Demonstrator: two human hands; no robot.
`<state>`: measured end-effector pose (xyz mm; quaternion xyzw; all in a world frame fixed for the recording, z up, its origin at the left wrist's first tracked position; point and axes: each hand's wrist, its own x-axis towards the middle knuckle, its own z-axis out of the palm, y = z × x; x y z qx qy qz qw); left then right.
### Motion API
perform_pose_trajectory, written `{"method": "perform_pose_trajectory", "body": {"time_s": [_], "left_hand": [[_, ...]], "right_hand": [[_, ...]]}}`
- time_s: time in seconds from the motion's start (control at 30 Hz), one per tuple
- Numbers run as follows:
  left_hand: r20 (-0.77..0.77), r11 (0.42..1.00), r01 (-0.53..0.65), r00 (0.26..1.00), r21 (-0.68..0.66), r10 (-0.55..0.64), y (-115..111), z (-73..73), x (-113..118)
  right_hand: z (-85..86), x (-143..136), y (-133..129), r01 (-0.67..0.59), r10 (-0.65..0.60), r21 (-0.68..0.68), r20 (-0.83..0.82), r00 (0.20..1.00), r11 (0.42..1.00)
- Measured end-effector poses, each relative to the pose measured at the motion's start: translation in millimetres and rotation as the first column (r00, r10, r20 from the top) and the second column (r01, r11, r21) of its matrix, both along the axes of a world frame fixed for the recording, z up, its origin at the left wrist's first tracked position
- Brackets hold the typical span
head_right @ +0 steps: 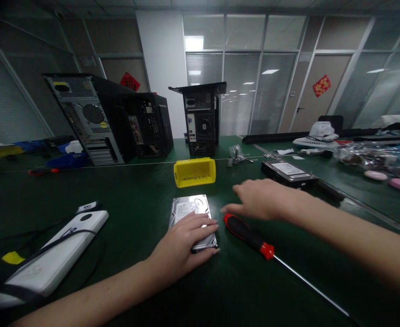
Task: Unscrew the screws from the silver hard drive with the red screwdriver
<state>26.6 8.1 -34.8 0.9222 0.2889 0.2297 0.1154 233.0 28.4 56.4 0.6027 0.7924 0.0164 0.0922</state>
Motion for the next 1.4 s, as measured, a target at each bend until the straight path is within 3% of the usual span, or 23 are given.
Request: {"method": "perform_pose_trajectory", "body": {"time_s": [0.1,0.2,0.27,0.37,0.43,0.57,0.67,0.77,0.87,1.1,1.27,1.4], "left_hand": [[-0.002,1.000,-0.008,1.000,0.011,0.008,0,-0.1,-1],[-0.013,1.000,-0.013,1.000,0.018,0.013,0,0.9,-1],[-0.024,1.000,-0.001,1.000,0.020,0.001,0,2.0,-1],[-0.030,0.999,0.014,0.999,0.029,-0.013,0,2.7,-2],[-0.027,0.999,0.014,1.000,0.034,-0.013,0,2.3,-2],[-0.006,0.999,0.009,1.000,0.040,-0.009,0,0.0,-3],[0.031,0.998,0.026,0.999,0.058,-0.028,0,-1.9,-4],[0.078,0.997,0.046,0.996,0.063,-0.051,1,-3.0,-5],[0.098,0.998,0.041,0.994,0.046,-0.045,2,-3.6,-5],[0.110,0.998,0.039,0.993,0.042,-0.044,3,-5.8,-4],[0.108,0.999,0.037,0.993,0.039,-0.041,2,-5.3,-4],[0.099,0.999,0.031,0.994,0.032,-0.034,2,-4.2,-5]], "right_hand": [[-19.8,7,-24,-0.040,0.035,-0.078,-0.073,0.997,0.996],[-35.6,7,-28,-0.134,0.111,-0.117,-0.186,0.976,0.984],[-36.9,9,-24,-0.162,0.136,-0.098,-0.229,0.964,0.982],[-22.4,14,-16,-0.163,0.151,0.006,-0.419,0.895,0.987],[-6.5,15,-15,-0.130,0.195,0.150,-0.603,0.774,0.980],[15.8,5,-25,0.032,0.382,0.435,-0.822,0.423,0.900],[15.1,-7,-36,0.149,0.472,0.529,-0.829,0.299,0.835],[7.1,-16,-39,0.187,0.551,0.612,-0.782,0.291,0.769],[-0.1,-18,-37,0.173,0.588,0.647,-0.753,0.295,0.742],[-4.5,-16,-34,0.145,0.547,0.579,-0.811,0.207,0.803],[-4.6,-17,-31,0.193,0.545,0.600,-0.793,0.271,0.777],[-6.3,-16,-30,0.170,0.537,0.582,-0.807,0.246,0.796]]}}
